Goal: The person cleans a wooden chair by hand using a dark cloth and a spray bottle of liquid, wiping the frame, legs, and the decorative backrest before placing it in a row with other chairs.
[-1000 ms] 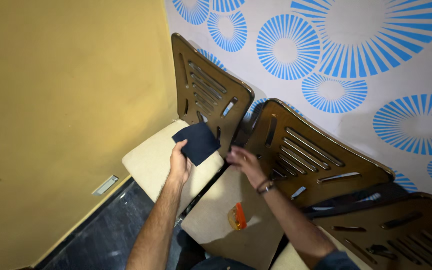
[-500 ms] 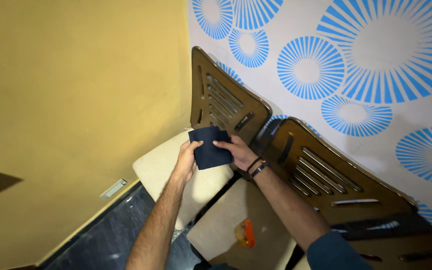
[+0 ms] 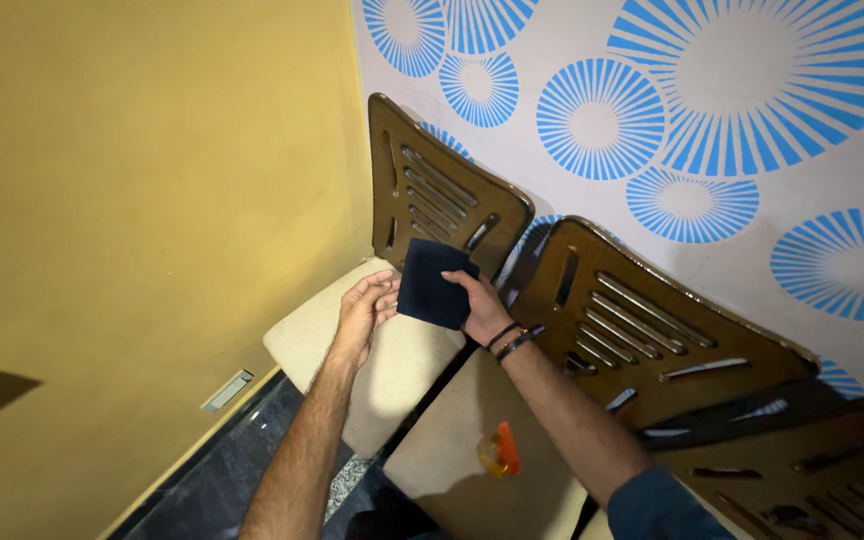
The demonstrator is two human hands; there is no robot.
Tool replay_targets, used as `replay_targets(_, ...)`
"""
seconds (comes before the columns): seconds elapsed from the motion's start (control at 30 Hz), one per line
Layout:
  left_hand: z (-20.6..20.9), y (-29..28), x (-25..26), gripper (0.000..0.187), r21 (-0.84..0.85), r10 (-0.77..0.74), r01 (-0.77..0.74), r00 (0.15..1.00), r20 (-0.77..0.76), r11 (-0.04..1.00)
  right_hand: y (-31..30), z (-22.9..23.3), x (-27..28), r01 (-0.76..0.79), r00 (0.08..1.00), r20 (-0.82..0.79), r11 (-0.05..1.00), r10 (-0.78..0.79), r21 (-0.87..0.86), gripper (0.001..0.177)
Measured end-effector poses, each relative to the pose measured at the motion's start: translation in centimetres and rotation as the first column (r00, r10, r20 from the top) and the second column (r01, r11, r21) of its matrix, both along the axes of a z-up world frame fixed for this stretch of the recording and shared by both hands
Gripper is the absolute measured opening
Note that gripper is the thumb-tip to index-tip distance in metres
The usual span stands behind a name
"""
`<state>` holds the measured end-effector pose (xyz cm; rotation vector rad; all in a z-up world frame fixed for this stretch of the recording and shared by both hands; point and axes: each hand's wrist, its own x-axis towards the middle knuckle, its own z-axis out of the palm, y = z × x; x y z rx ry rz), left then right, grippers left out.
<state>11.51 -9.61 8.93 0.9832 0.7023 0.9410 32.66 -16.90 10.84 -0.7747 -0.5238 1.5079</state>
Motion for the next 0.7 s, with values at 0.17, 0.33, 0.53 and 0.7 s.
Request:
replay_targets(0.17, 1.7, 0.3, -3.5, 0.039, 0.017, -0.072, 0.071, 0.997, 0.028, 0.997, 0.3, -0.6, -3.2, 0.105, 0.994, -0.011, 0.994, -0.105, 0.028, 0.034)
replay_targets(0.33, 2.9, 3.9, -9.2, 0.049, 0.069, -0.158, 0.163, 0.985, -0.071, 0.984, 2.2, -1.1, -7.1, 0.325, 0.943, -0.043, 0.940, -0.331, -0.101, 0.036)
replay_targets(0.53, 4.8, 9.6, -18.4, 0.051, 0.048, -0.244, 0.260, 0.946, -0.213, 0.964, 3.4, -2.7, -11.5, 0.520, 0.817, -0.323, 0.853, -0.479, 0.051, 0.049)
replay_targets(0.7, 6.2, 13.6, -19.5, 0.050, 0.054, -0.325, 0.347, 0.915, -0.239, 0.936, 2.6, -3.0, -13.3, 0.674, 0.679, -0.432, 0.737, -0.594, 0.045, 0.050)
